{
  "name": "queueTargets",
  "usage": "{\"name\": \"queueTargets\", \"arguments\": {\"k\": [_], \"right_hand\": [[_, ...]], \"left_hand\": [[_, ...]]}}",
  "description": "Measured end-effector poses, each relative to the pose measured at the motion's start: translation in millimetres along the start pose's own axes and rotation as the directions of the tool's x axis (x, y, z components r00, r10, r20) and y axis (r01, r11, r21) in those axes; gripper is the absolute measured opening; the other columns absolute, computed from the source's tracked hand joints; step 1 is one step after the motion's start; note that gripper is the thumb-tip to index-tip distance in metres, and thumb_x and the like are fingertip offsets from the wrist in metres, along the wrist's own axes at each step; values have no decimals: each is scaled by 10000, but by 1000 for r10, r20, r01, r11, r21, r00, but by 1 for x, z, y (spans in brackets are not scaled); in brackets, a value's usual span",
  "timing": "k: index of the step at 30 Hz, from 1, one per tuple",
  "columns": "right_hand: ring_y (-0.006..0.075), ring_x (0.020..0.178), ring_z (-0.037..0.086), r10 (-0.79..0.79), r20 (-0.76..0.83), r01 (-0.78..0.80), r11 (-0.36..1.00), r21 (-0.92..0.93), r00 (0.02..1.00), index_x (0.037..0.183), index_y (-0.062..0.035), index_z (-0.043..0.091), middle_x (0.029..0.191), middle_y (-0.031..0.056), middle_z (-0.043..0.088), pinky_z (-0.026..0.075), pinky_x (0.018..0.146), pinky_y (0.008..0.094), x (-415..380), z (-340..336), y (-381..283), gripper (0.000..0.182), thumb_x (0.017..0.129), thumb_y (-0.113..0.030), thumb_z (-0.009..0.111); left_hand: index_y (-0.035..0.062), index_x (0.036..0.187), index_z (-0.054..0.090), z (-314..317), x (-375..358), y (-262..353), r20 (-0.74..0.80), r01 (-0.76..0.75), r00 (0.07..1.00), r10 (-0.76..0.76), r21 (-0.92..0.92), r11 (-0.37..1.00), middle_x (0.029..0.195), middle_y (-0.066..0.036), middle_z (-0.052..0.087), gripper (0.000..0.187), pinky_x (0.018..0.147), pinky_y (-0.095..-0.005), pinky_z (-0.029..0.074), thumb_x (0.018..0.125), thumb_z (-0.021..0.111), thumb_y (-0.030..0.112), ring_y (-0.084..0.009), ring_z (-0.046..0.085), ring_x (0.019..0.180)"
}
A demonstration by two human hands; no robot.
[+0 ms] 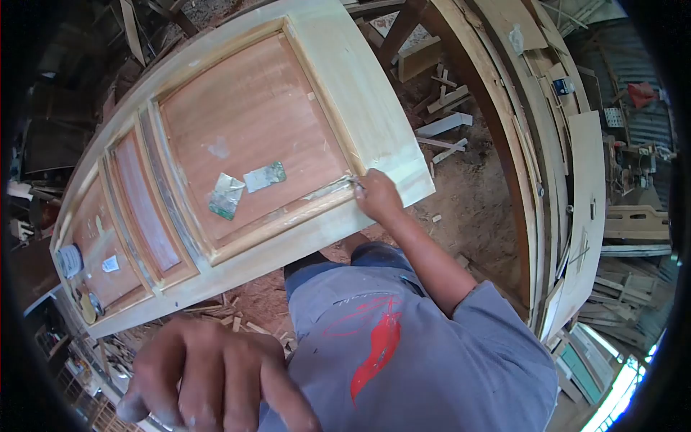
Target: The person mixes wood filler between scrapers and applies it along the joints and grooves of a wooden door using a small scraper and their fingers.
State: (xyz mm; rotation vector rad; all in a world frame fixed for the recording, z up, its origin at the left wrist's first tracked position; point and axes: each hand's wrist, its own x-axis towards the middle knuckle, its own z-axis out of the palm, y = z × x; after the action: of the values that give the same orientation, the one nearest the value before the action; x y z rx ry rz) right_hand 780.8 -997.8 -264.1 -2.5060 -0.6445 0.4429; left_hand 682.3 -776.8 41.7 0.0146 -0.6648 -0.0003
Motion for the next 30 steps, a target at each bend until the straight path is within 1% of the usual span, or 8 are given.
{"name": "queueTargets", "arguments": {"k": [2, 5, 12, 15, 18, 24, 27, 30], "right_hand": [[388, 955, 633, -49, -22, 49, 999, -8, 999, 907, 15, 714, 924, 220, 633, 526, 866, 487, -2, 14, -1, 183, 840, -145, 655], [388, 961, 634, -13, 15, 13, 1000, -23, 1000, 933, 26, 713, 939, 223, 638, 523, 862, 488, -1, 21, -11, 191, 837, -131, 661], [413, 935, 633, -24, 82, 26, 1000, -12, 996, 911, 49, 702, 919, 243, 629, 520, 845, 506, 8, -1, -11, 181, 845, -110, 646], [420, 906, 634, 50, 14, -51, 999, 20, 999, 900, 44, 699, 900, 239, 625, 520, 844, 509, 9, 5, -12, 170, 846, -108, 644], [420, 879, 636, -5, -58, 6, 1000, 23, 998, 911, 32, 703, 891, 230, 625, 519, 829, 507, -5, 25, -15, 171, 837, -115, 655], [404, 930, 656, 246, 49, -251, 946, 205, 968, 978, 18, 727, 949, 235, 658, 526, 847, 492, -4, 3, -24, 231, 835, -153, 665], [399, 979, 665, 312, -2, -295, 901, 318, 950, 1009, 11, 737, 1083, 263, 667, 526, 887, 480, -7, 16, -26, 255, 837, -158, 655], [397, 1051, 675, 151, -246, -82, 960, 269, 958, 1052, -16, 753, 1184, 296, 658, 522, 939, 436, -17, 48, -32, 277, 850, -181, 660]], "left_hand": [[52, 854, 607, -3, 8, -12, 50, -35, 998, 38, -58, 998, 644, -54, 616, 241, 662, -565, 621, 942, 718, 248, -141, 542, 533], [51, 827, 604, -1, 11, -14, 48, 20, 999, -18, -36, 999, 635, -59, 606, 226, 651, -569, 623, 921, 727, 216, -142, 535, 525], [44, 835, 611, -7, 17, -21, 64, -10, 998, 14, -51, 999, 674, -97, 637, 170, 700, -579, 630, 920, 707, 155, -165, 552, 539], [44, 834, 611, -4, 19, -17, 36, -13, 999, 12, 30, 999, 671, -100, 629, 151, 718, -590, 628, 932, 686, 131, -168, 548, 530], [47, 831, 604, -3, 16, -7, 109, -10, 994, 8, 26, 1000, 677, -103, 628, 141, 738, -615, 618, 942, 661, 111, -173, 559, 537], [43, 839, 610, 1, 11, 13, 62, 12, 998, -13, 11, 1000, 690, -103, 629, 112, 713, -596, 618, 937, 646, 84, -188, 561, 543], [43, 821, 601, -1, 12, 25, 149, 8, 989, 1, -60, 998, 671, -104, 619, 131, 708, -594, 620, 943, 630, 80, -190, 555, 536], [45, 803, 591, 5, 2, 50, 126, 61, 991, -49, -93, 994, 651, -102, 618, 158, 730, -608, 622, 944, 644, 96, -185, 560, 527]]}}
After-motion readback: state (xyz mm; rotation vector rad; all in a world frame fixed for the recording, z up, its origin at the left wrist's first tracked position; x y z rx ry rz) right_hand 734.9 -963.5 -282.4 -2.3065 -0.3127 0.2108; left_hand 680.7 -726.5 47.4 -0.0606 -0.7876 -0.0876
